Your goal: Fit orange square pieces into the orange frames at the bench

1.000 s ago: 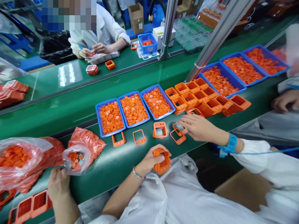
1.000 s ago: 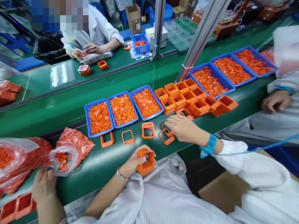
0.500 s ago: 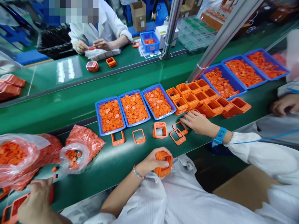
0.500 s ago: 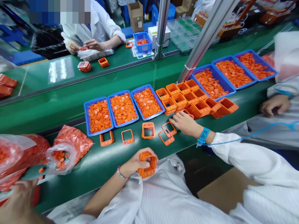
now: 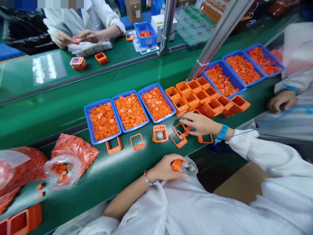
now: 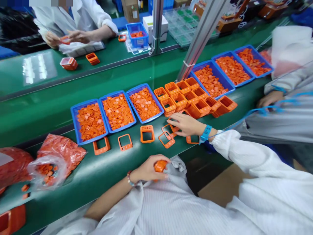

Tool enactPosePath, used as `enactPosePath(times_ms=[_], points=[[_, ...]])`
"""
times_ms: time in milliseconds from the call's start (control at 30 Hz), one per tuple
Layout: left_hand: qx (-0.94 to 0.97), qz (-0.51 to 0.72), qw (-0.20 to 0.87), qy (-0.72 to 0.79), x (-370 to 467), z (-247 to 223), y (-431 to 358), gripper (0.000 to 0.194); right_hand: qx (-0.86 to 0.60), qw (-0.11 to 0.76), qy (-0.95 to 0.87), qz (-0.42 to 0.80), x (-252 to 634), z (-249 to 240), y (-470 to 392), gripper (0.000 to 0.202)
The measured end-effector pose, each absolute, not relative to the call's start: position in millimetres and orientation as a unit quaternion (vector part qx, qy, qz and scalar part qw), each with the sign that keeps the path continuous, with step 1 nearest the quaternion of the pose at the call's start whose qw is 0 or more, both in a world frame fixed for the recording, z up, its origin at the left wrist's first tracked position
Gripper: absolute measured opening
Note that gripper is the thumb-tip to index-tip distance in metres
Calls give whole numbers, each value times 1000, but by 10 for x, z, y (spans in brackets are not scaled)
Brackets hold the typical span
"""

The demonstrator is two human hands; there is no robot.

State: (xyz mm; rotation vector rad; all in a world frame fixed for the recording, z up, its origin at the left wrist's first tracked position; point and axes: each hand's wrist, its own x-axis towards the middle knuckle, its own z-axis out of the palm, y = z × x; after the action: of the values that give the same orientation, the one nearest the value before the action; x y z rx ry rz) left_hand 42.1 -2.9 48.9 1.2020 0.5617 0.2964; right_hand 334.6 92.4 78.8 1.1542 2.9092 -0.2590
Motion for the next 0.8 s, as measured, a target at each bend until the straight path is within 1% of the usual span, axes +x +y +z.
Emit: enactPosePath(times_ms=[67, 133, 233, 333, 433, 667, 800], points=[[626, 110, 741, 218, 644, 473, -30, 49, 402, -19, 911, -90, 3433, 938, 749, 55], [645, 84, 733, 200, 797, 445, -28, 49, 502, -8, 861, -83, 3525, 1049, 521, 60], [639, 70, 736, 215, 869, 403, -15, 49, 675, 72, 730, -78, 3632, 1031, 194, 54], [637, 63, 727, 249, 859, 378, -4, 48, 756, 142, 632, -94, 3654, 848, 9, 58], [641, 50, 722, 256, 860, 365, -2, 49, 785, 153, 592, -104, 3573, 674, -39, 63], [645, 34, 714, 270, 763, 309, 12, 51, 809, 142, 561, -100, 3293, 503, -59, 64], [640, 42, 721, 263, 665, 259, -4, 51, 802, 153, 573, -70, 3187, 494, -105, 54]])
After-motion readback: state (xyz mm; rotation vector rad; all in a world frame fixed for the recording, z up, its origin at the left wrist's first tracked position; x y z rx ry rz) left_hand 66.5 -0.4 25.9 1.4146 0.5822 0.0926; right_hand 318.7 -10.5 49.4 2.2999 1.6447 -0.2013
